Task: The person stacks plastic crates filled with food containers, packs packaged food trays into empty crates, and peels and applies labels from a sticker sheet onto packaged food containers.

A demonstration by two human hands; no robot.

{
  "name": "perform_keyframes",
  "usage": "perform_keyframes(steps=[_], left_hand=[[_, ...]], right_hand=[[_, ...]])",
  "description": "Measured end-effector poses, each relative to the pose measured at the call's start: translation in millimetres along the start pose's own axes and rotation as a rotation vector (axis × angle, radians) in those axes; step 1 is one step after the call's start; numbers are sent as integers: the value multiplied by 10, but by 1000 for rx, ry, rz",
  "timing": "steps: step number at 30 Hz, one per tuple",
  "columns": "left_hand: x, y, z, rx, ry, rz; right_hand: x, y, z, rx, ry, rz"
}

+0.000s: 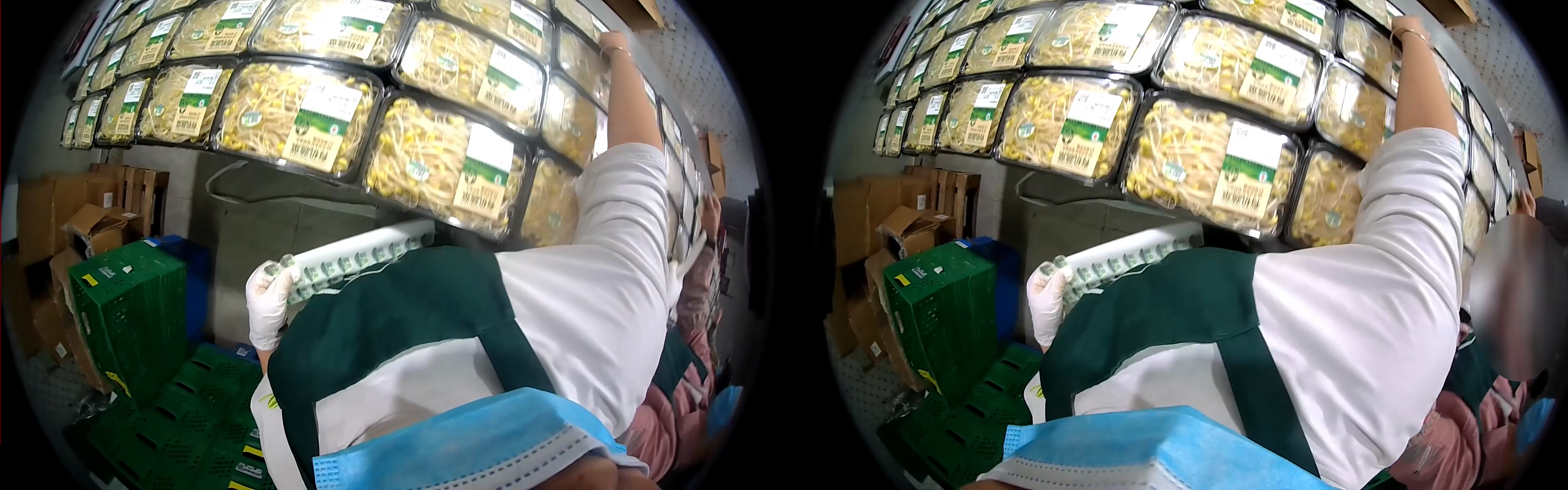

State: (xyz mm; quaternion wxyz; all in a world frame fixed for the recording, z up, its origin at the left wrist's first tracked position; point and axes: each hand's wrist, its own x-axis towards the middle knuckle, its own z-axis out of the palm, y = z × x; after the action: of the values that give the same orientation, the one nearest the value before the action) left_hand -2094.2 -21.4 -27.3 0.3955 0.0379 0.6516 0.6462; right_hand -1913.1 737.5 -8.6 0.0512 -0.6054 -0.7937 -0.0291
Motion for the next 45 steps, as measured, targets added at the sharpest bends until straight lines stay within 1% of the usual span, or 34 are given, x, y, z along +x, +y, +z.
perform_keyframes(steps=[2, 4, 6, 7, 8, 9, 10, 11, 12, 14, 16, 18, 19, 20, 22, 24, 26, 27, 30, 31, 32, 33, 34, 35, 36, 37, 38, 39, 40, 41, 42, 43, 44, 45], left_hand=[[58, -47, -65, 11, 4, -18], [96, -145, -161, 38, -29, 50], [134, -195, -251, 72, -128, 56], [156, -222, -277, 60, -179, 41], [181, -253, -301, 41, -220, 30], [350, -332, -320, 41, -258, 40], [369, -330, -333, 72, -283, 0], [420, -376, -349, 84, -330, 41], [452, -405, -358, 101, -376, 75], [502, -386, -329, 87, -483, 93], [508, -330, -235, 111, -569, 104], [437, -260, -103, 206, -661, 249], [385, -270, -31, 227, -710, 258], [326, -281, 30, 250, -763, 263], [176, -287, 120, 274, -804, 229], [72, -303, 156, 336, -816, 270], [-22, -278, 222, 483, -795, 476], [-40, -299, 236, 509, -791, 499], [-157, -337, 344, 466, -863, 348], [-205, -365, 388, 318, -909, 217], [-214, -322, 407, 290, -993, 52], [-114, -401, 393, 263, -1096, 86], [-36, -495, 404, 235, -1194, 119], [-152, -463, 472, 30, -1148, -108], [-152, -453, 522, 174, -1093, -123], [-121, -465, 606, 259, -1050, -121], [-88, -475, 682, 345, -1006, -117], [-73, -470, 751, 349, -1008, -117], [-52, -456, 811, 328, -977, -123], [-42, -439, 864, 307, -945, -127], [-53, -402, 915, 184, -981, -118], [-29, -415, 962, 127, -967, -90], [-10, -439, 1015, 68, -951, -64], [16, -438, 1049, 67, -946, -69]], right_hand=[[-346, -99, -268, -46, 30, -98], [-1134, -237, -693, 170, 138, -221], [-2453, -523, -1081, 381, 219, -361], [-3191, -711, -1219, 416, 275, -414], [-3716, -802, -1179, 389, 311, -454], [-4103, -985, -960, 207, 514, -469], [-4191, -865, -656, 274, 510, -604], [-4555, -999, -559, 114, 515, -563], [-4717, -1033, -332, 37, 401, -514], [-4849, -1127, -78, -46, 246, -618], [-4753, -1129, -351, 189, 117, -624], [-4951, -1264, -651, 426, 275, -779], [-5214, -1407, -795, 505, 293, -841], [-5513, -1563, -795, 821, 72, -824], [-5951, -1828, -851, 756, 28, -1042], [-6127, -1894, -828, 592, 178, -1106], [-6127, -1875, -806, 538, 266, -1134], [-6147, -1848, -809, 533, 259, -1143], [-6188, -1680, -736, 582, 289, -1128], [-6170, -1587, -719, 682, 196, -1105], [-6132, -1507, -723, 787, 100, -1085], [-6127, -1386, -805, 996, -242, -840], [-6009, -1213, -765, 1098, -211, -757], [-5804, -987, -710, 1267, -171, -578], [-5578, -744, -861, 1287, -91, -491], [-5259, -437, -824, 1252, 89, -349], [-4930, -152, -778, 1210, 292, -304], [-4573, 237, -616, 981, 393, -155], [-4226, 608, -379, 907, 412, -164], [-4119, 727, -308, 839, 376, -164], [-4030, 785, -277, 769, 339, -167], [-4098, 627, -361, 680, 336, -111], [-4068, 645, -373, 563, 283, -190], [-4040, 628, -346, 509, 303, -230]])
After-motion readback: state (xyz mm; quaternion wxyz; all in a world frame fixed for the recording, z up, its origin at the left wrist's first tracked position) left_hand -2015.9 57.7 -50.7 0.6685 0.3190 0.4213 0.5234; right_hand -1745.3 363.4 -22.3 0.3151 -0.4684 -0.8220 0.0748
